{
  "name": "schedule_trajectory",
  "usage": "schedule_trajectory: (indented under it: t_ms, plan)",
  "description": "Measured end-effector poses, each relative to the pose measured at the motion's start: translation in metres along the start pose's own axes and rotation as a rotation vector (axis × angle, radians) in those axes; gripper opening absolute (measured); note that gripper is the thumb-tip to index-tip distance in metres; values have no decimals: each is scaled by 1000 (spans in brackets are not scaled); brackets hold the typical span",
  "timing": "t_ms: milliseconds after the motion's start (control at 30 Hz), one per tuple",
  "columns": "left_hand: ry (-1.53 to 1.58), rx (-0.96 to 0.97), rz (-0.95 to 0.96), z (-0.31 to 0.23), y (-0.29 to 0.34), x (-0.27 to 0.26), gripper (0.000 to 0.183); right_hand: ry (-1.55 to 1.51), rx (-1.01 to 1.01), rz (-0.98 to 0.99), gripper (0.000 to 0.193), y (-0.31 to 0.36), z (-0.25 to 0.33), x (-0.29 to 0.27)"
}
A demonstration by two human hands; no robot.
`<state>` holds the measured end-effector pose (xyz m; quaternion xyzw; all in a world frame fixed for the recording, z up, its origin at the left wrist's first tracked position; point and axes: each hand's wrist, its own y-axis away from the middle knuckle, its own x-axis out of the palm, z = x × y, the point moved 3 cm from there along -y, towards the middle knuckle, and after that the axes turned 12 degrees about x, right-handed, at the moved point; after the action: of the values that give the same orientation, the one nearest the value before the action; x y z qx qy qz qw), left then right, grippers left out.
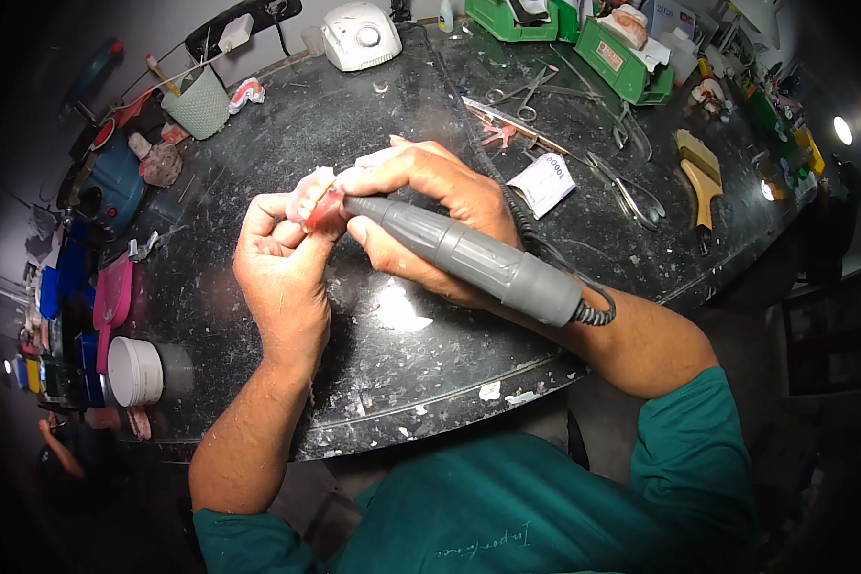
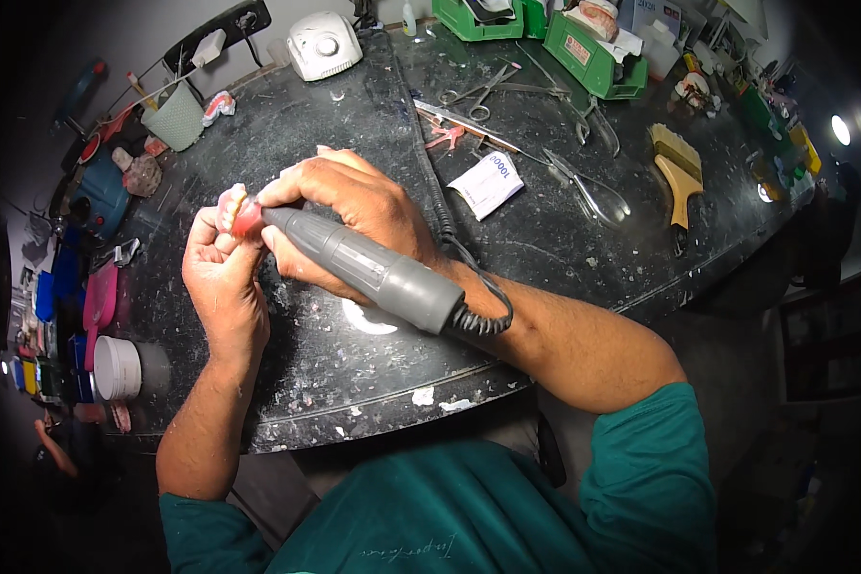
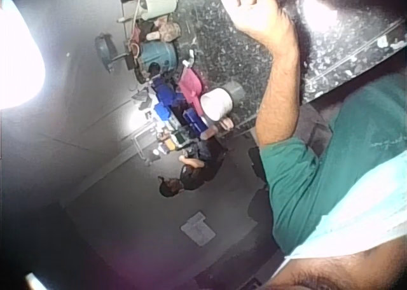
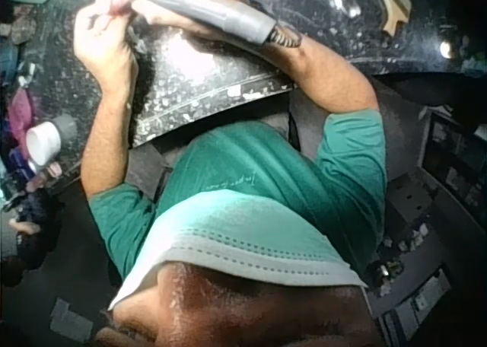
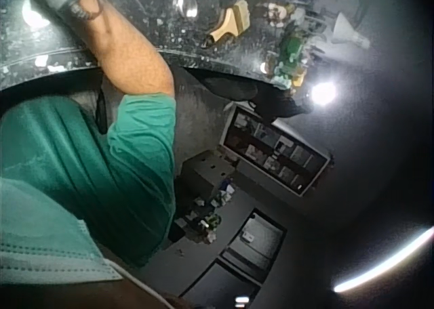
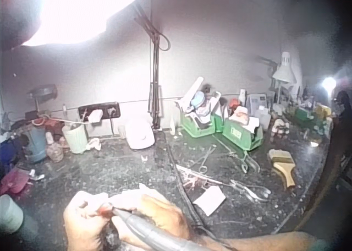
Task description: The person uses a rotary grinding tool to shape and smooth a pink denture base held in their left hand. They systematically grind the edges and inner surfaces of the denture, rotating it to access different areas. The person briefly sets the denture down to adjust the tool before resuming the shaping process.
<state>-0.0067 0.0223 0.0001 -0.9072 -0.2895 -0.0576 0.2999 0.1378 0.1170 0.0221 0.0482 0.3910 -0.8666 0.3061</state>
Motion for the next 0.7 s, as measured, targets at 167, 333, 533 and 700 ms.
schedule_trajectory:
  t_ms: [167, 333, 533, 700]
  plan:
    - [35, -1, -16, -1, 1, 2, 22, -37, -6, -100, 22, -1, 2, 1]
    - [-6, 10, 23, -1, 0, 3, 22, 36, -63, -140, 23, -2, 4, 1]
    - [-10, 72, 35, -4, 2, 4, 21, -8, -42, -129, 24, -2, 2, 2]
    - [-15, 84, 37, -5, 2, 5, 20, 6, -35, -113, 23, -2, 1, 3]
